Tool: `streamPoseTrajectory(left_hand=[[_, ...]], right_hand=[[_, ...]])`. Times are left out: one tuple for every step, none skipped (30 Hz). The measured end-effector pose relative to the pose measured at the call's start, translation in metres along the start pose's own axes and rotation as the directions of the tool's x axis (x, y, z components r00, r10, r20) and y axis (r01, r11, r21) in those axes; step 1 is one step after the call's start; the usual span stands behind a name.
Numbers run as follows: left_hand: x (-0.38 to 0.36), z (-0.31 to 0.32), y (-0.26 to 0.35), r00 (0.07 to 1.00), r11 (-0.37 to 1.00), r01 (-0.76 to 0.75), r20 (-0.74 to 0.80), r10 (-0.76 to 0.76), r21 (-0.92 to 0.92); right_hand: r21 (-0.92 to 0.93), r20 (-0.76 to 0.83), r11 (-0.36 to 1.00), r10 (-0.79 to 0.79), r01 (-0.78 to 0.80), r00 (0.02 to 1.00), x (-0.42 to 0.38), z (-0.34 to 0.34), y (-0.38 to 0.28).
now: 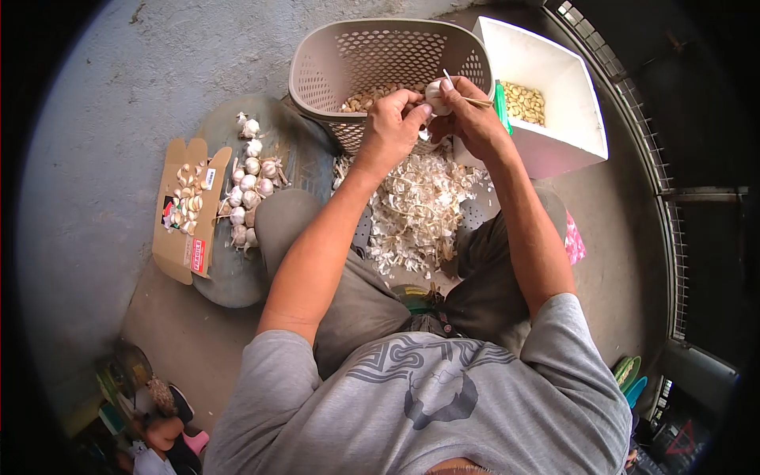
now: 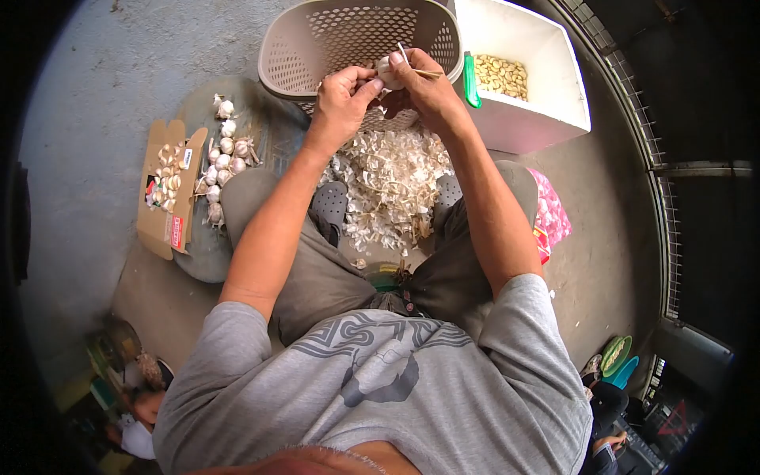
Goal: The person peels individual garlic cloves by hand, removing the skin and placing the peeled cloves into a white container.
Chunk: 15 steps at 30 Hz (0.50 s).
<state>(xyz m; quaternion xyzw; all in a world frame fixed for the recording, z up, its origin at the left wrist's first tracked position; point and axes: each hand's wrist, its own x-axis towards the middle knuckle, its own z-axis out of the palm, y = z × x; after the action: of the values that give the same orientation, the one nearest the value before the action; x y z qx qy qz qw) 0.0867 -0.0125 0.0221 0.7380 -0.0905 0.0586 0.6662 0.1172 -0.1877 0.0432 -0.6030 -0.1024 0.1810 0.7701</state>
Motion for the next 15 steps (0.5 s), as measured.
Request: streamPoseTrajectory(left_hand=[[0.000,0.000,-0.001,1.000,0.999,-0.023,-0.020,0.024,0.036],[0.000,0.000,-0.003,0.998,0.996,-0.046,-0.039,0.049,0.073],[0.000,-0.001,0.000,0.996,0.992,-0.068,-0.057,0.075,0.110],[0.000,-0.001,0.004,0.995,0.986,-0.066,-0.068,0.077,0.155],[0.000,-0.002,0.007,0.994,0.978,-0.064,-0.079,0.081,0.200],[-0.001,-0.003,0.011,0.992,0.968,-0.060,-0.090,0.085,0.245],[-0.001,-0.002,0.008,0.986,0.951,-0.092,-0.104,0.128,0.294],[0.000,0.000,0.003,0.978,0.932,-0.122,-0.117,0.171,0.342],[0.000,0.001,-0.001,0.968,0.908,-0.150,-0.126,0.215,0.391],[0.000,0.001,-0.006,0.974,0.895,-0.141,-0.106,0.203,0.423],[0.000,0.000,-0.010,0.978,0.881,-0.131,-0.086,0.190,0.455],[0.000,-0.001,-0.010,0.982,0.865,-0.121,-0.070,0.177,0.487],[0.001,-0.003,-0.010,0.984,0.866,-0.121,-0.055,0.169,0.486],[0.001,-0.004,-0.010,0.986,0.867,-0.123,-0.036,0.160,0.483],[0.001,-0.003,-0.009,0.989,0.869,-0.125,-0.014,0.150,0.479]], right_hand=[[0.029,0.016,1.000,0.010,-0.011,1.000,0.000,-0.001,0.000],[0.058,0.032,0.998,0.020,-0.021,0.999,0.001,-0.001,-0.001],[0.058,0.051,0.998,0.012,-0.015,0.999,0.000,-0.001,-0.003],[0.058,0.070,0.998,0.005,-0.009,0.998,-0.001,0.001,-0.005],[0.058,0.090,0.998,-0.003,-0.002,0.996,-0.001,0.001,-0.007],[0.032,0.111,0.999,0.015,-0.019,0.994,0.000,0.000,-0.006],[0.006,0.131,0.999,0.035,-0.036,0.991,0.001,-0.003,-0.005],[-0.021,0.151,0.998,0.055,-0.052,0.987,0.001,-0.006,-0.005],[0.047,0.178,0.996,0.065,-0.074,0.982,0.001,-0.008,-0.005],[0.113,0.205,0.989,0.073,-0.097,0.976,0.001,-0.010,-0.006],[0.178,0.235,0.976,0.079,-0.123,0.969,0.002,-0.011,-0.006],[0.202,0.221,0.975,0.046,-0.092,0.974,0.001,-0.010,-0.006],[0.100,0.190,0.993,0.042,-0.062,0.981,0.003,-0.011,-0.006],[-0.003,0.155,0.999,0.033,-0.033,0.987,0.005,-0.013,-0.004],[-0.106,0.117,0.994,0.020,-0.008,0.993,0.006,-0.015,-0.003]])
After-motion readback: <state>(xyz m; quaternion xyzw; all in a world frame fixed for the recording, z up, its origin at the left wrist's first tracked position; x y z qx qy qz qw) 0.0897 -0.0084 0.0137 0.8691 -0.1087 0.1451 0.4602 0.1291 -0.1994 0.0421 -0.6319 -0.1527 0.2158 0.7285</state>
